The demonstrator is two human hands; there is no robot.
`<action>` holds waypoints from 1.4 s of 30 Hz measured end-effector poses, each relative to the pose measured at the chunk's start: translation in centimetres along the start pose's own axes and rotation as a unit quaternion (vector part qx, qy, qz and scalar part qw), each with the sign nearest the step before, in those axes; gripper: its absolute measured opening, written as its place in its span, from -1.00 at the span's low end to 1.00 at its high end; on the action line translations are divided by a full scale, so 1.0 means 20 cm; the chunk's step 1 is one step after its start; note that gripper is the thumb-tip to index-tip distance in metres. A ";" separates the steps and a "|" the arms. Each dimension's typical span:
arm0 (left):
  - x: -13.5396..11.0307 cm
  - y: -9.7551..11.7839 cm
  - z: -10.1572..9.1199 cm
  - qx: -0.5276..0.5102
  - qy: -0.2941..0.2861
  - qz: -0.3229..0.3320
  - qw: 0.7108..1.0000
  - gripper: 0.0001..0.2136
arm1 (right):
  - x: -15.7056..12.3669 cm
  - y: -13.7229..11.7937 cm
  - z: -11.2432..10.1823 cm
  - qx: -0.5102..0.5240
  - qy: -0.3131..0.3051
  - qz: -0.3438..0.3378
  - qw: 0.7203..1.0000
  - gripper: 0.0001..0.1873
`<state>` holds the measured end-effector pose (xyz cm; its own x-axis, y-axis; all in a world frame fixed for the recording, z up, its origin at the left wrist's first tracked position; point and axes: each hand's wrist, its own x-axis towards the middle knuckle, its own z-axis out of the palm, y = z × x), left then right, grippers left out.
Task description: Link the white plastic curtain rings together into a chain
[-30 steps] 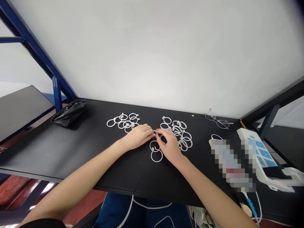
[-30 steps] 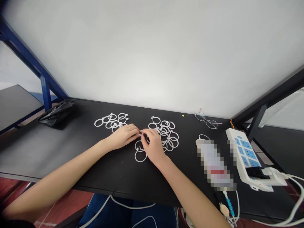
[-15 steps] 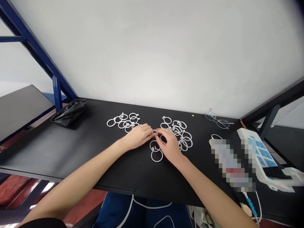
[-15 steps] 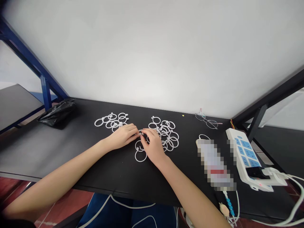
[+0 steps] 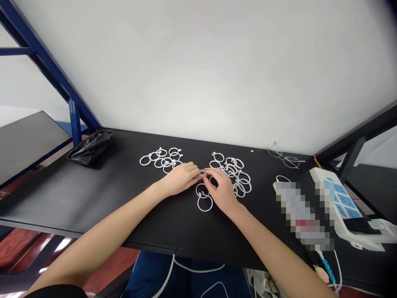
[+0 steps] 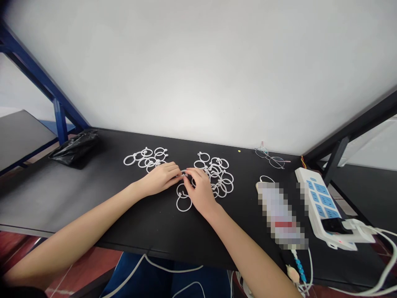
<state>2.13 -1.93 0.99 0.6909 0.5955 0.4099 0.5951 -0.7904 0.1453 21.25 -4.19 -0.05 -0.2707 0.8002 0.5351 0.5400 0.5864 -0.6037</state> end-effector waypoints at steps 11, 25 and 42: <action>0.00 0.00 -0.01 -0.014 0.005 0.001 1.000 -0.72 | 0.00 0.00 0.00 0.010 0.002 -0.005 1.000 -0.85; 0.01 0.01 -0.01 -0.018 0.005 0.014 1.000 -0.70 | 0.00 0.00 0.00 0.033 -0.002 -0.021 0.999 -0.75; 0.00 0.03 -0.01 -0.025 0.007 0.021 0.999 -0.69 | -0.01 -0.03 -0.01 0.052 0.033 -0.026 0.998 -0.78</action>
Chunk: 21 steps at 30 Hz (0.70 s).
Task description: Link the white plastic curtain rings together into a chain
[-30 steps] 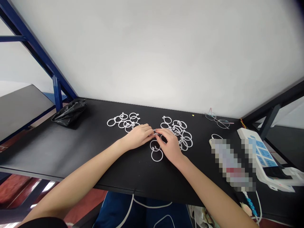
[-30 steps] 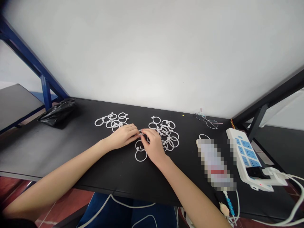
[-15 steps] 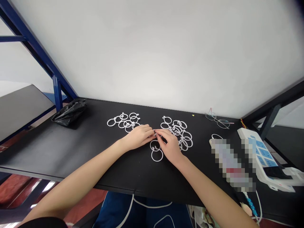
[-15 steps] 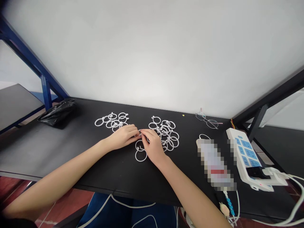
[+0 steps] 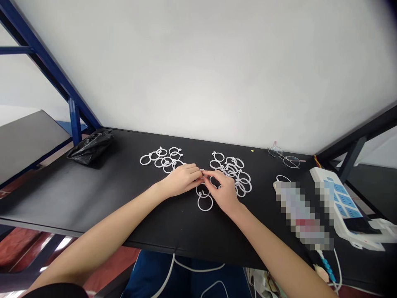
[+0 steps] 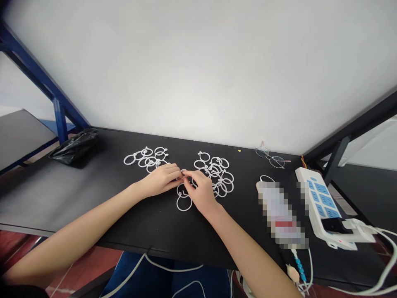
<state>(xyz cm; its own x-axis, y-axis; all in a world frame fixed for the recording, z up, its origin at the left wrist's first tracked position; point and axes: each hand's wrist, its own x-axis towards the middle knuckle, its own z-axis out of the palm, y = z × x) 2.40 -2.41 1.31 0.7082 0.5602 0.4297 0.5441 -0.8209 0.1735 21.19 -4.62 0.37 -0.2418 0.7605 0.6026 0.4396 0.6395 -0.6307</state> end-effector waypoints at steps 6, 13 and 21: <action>0.01 0.01 -0.01 -0.015 0.023 -0.014 1.000 -0.71 | 0.00 0.00 -0.01 0.010 0.017 0.019 1.000 -0.81; 0.00 0.02 -0.02 -0.096 0.052 -0.095 0.989 -0.72 | 0.01 -0.04 -0.02 0.054 0.041 0.056 0.996 -0.83; -0.02 0.01 -0.03 -0.176 -0.007 -0.110 0.978 -0.68 | 0.01 -0.07 -0.03 0.134 0.008 0.073 0.988 -0.84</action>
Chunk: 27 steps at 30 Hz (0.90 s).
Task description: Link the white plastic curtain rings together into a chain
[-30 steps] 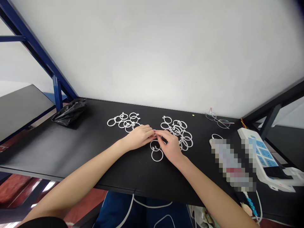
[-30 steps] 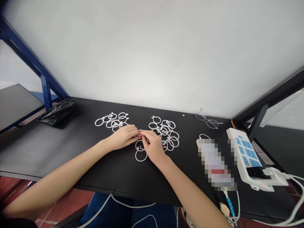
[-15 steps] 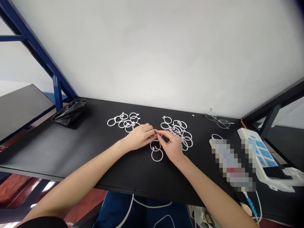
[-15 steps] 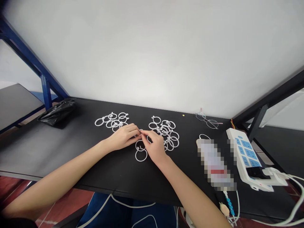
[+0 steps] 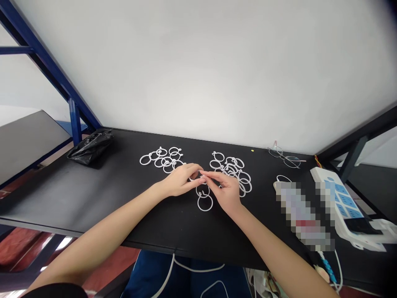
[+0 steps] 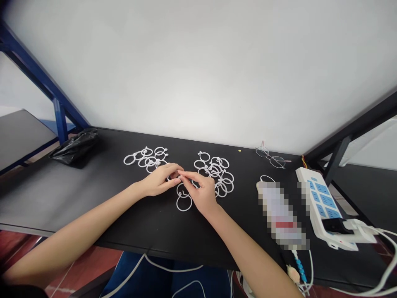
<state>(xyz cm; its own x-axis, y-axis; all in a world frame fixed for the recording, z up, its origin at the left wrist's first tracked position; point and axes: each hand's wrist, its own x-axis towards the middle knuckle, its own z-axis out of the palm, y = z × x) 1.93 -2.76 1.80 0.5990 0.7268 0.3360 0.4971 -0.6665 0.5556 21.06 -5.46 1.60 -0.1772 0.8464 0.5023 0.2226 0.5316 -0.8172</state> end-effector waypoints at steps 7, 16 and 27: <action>0.00 0.02 0.01 -0.068 -0.002 -0.033 0.997 -0.70 | 0.00 -0.02 0.01 0.004 0.002 -0.031 1.000 -0.89; -0.01 0.00 0.00 -0.070 0.043 0.018 0.996 -0.73 | -0.01 -0.02 0.00 -0.045 -0.076 -0.025 0.996 -0.71; -0.01 0.01 0.02 -0.106 0.034 0.050 0.993 -0.58 | -0.03 0.01 -0.02 -0.051 -0.198 -0.046 0.978 -0.71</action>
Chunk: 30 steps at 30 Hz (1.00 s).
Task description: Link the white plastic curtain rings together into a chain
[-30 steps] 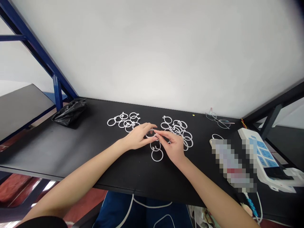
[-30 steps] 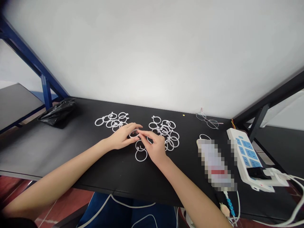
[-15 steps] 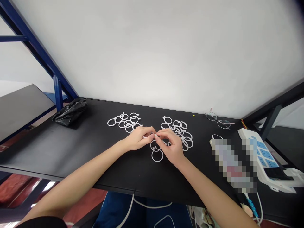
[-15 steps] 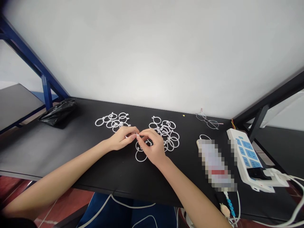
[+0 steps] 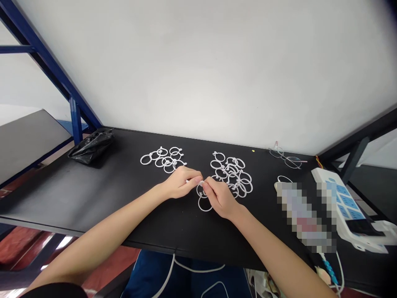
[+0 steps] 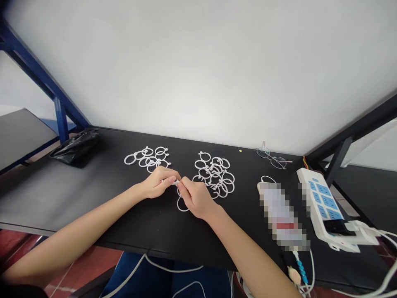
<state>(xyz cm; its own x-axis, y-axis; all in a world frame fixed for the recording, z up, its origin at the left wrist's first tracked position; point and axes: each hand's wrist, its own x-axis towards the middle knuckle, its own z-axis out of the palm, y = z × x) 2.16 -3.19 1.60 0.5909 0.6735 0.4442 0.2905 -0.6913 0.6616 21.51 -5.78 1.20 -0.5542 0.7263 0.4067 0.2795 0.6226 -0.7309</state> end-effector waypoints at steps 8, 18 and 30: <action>0.00 0.03 0.00 0.019 0.029 -0.020 0.999 -0.69 | 0.00 0.00 0.00 0.021 -0.013 0.003 1.000 -0.70; 0.00 0.05 0.01 0.020 0.048 -0.023 0.998 -0.78 | -0.01 0.00 0.01 0.040 -0.020 0.016 0.999 -0.70; 0.00 0.04 0.03 0.008 0.042 -0.034 0.999 -0.75 | -0.01 0.01 0.01 0.048 -0.028 0.022 0.998 -0.70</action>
<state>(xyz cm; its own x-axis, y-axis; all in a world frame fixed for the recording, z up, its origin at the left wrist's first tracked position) 2.85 -3.84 1.73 0.5047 0.7383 0.4475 0.3411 -0.6467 0.6822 21.47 -5.86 0.96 -0.5873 0.7332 0.3428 0.2301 0.5573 -0.7978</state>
